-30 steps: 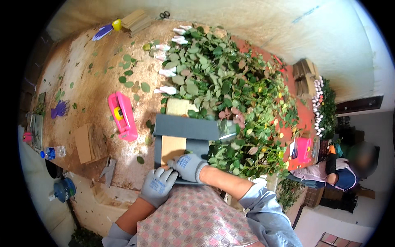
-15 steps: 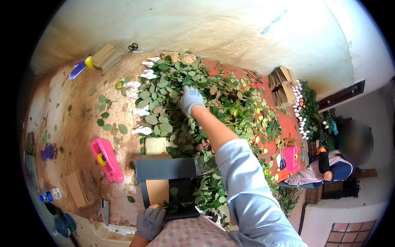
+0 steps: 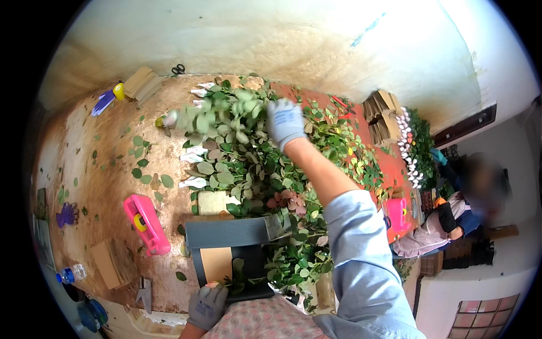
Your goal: The person arranges white flower buds and green leaves into a black rectangular tray. They pick up individual buds and leaves from a large pile on the table and place them carefully into the tray, filling it with a decorative floral arrangement.
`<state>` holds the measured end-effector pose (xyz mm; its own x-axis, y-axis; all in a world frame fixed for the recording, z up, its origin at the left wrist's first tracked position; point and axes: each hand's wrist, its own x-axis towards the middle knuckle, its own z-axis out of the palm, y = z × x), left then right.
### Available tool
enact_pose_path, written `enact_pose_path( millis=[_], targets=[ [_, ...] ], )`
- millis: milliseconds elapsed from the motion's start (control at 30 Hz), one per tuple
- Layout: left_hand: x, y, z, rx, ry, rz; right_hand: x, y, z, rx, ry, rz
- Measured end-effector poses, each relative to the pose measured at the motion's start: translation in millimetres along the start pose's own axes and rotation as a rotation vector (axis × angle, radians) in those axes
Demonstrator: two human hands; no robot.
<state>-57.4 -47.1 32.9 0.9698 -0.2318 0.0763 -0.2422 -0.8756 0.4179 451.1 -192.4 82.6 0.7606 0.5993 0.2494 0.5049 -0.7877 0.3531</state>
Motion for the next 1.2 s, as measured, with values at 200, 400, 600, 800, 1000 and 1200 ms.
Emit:
enact_pose_path(
  millis=[200,400,600,800,1000,1200],
  targets=[
    [-4,6,2,0.005,0.116,-0.018,-4,64,-95,0.533,0.260,0.001],
    [-10,12,-3,0.052,0.143,-0.012,-44,107,-145,0.407,0.597,0.085],
    [-15,12,2,0.008,0.137,-0.016,-89,114,-99,0.267,0.240,0.079],
    [-19,13,6,0.013,0.096,-0.057,-111,103,-70,0.217,0.097,0.120],
    [-19,12,11,0.043,0.125,-0.057,-70,76,-157,0.286,0.424,0.008],
    [-16,15,2,0.030,0.113,-0.045,-80,66,-239,0.176,0.672,-0.164]
  ],
)
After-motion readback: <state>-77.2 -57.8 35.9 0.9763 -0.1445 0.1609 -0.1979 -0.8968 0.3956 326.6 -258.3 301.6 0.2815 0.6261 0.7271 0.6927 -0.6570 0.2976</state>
